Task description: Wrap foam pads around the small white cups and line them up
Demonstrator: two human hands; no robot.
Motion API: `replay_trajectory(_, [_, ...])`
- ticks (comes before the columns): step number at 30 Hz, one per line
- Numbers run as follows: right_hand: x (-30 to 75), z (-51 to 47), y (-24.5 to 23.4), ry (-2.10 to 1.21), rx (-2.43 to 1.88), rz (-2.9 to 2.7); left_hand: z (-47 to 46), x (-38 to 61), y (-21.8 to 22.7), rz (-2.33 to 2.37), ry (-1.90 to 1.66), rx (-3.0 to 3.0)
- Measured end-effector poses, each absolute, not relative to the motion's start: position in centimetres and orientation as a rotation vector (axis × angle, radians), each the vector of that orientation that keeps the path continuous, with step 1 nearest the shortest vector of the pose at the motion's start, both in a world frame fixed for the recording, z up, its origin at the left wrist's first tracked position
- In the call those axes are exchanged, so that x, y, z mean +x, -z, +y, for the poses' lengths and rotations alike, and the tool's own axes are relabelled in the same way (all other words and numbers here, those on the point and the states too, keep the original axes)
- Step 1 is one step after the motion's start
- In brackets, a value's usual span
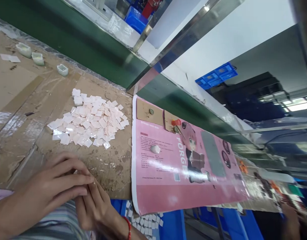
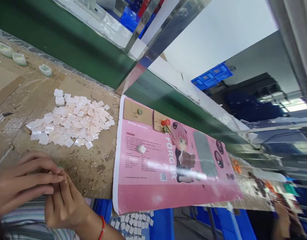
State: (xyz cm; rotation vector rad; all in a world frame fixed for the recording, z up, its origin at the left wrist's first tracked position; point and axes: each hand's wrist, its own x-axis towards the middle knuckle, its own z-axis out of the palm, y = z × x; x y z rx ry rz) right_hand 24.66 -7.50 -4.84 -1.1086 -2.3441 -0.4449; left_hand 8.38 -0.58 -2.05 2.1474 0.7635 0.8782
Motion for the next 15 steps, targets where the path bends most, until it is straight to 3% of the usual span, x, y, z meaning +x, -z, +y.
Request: replay_trajectory(15, [24.8,-7.3,5.7,0.323,-0.932,-2.408,1.2,9.1,2.4,0.723,-0.329,1.712])
